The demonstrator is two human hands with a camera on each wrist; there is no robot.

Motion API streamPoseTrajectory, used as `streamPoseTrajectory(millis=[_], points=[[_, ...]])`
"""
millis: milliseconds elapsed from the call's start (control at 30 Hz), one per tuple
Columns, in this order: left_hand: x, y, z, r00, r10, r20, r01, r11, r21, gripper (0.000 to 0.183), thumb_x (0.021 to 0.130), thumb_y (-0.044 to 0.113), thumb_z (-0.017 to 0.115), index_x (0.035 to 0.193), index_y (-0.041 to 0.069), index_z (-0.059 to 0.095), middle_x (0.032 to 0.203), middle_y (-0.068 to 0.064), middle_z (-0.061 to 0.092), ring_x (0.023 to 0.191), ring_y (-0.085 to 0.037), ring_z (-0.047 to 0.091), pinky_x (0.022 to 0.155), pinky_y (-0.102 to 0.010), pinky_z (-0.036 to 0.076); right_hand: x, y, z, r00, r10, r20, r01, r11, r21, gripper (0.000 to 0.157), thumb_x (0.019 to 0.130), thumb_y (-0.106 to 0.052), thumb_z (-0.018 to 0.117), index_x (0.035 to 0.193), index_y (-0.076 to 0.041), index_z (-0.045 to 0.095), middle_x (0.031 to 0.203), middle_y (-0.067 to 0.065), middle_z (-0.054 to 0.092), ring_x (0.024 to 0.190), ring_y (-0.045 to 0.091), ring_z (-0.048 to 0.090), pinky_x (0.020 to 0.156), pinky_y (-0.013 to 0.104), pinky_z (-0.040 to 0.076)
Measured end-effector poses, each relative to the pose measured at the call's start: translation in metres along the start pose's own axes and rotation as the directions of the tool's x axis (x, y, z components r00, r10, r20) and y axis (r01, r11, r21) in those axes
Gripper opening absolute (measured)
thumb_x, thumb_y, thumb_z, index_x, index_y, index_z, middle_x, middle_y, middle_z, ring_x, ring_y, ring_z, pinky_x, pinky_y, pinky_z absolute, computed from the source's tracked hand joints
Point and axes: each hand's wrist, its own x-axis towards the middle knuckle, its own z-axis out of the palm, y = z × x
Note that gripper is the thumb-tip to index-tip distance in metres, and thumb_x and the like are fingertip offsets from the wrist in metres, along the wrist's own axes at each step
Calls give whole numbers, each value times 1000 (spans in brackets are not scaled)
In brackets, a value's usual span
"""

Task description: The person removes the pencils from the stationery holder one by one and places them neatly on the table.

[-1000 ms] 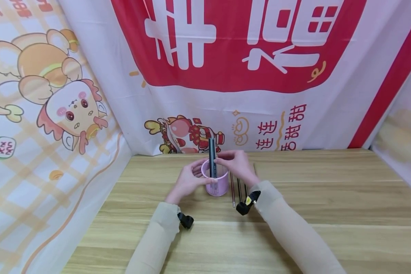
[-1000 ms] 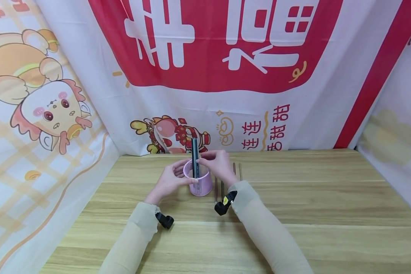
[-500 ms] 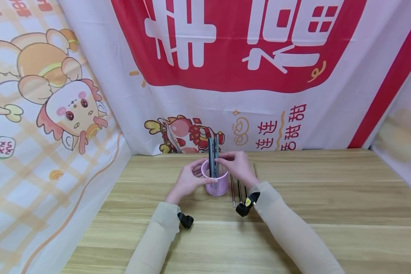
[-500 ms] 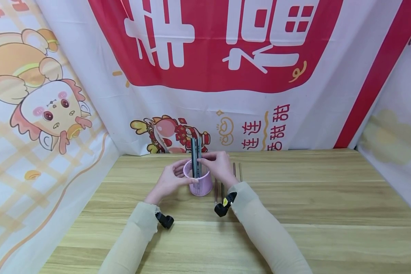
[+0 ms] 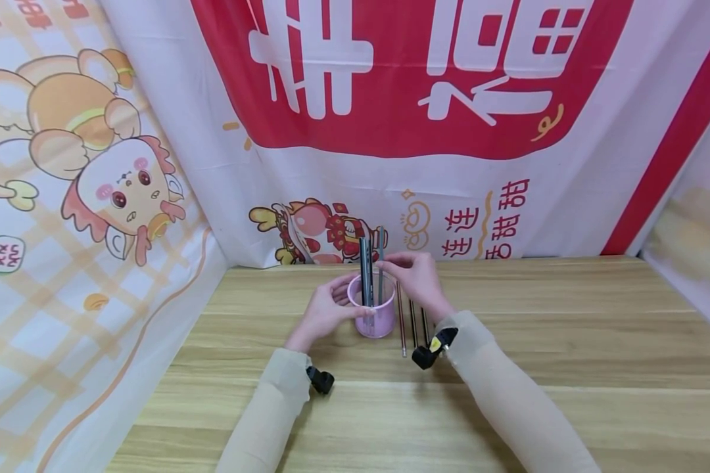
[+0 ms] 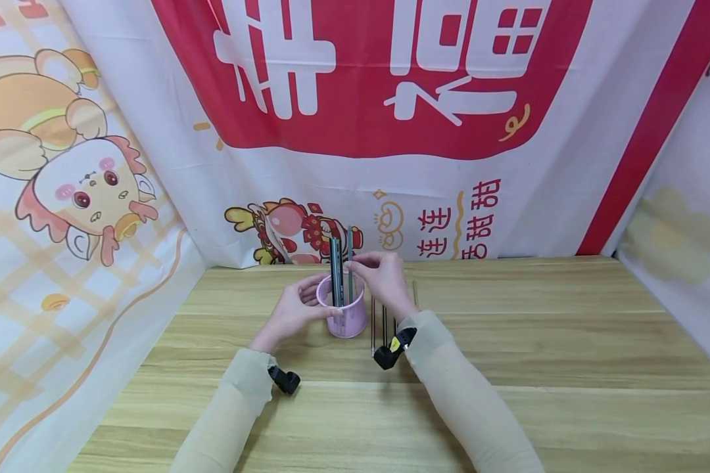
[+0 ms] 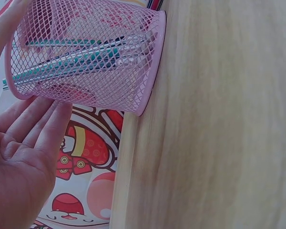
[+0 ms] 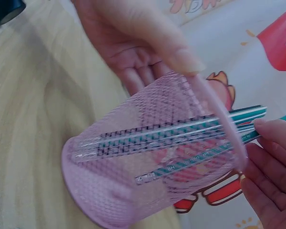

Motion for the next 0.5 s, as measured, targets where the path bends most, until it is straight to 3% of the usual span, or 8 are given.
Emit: streamPoseTrajectory(millis=[500], points=[[0, 0, 0, 1000, 2, -8, -1, 1000, 22, 90, 73, 15, 94, 148, 1, 48, 140, -14, 60, 126, -29, 59, 105, -32, 49, 3, -26, -31, 997, -30, -69, 34, 997, 62, 37, 86, -38, 83, 110, -10, 77, 104, 5, 75, 98, 21, 68, 91, 39, 57]])
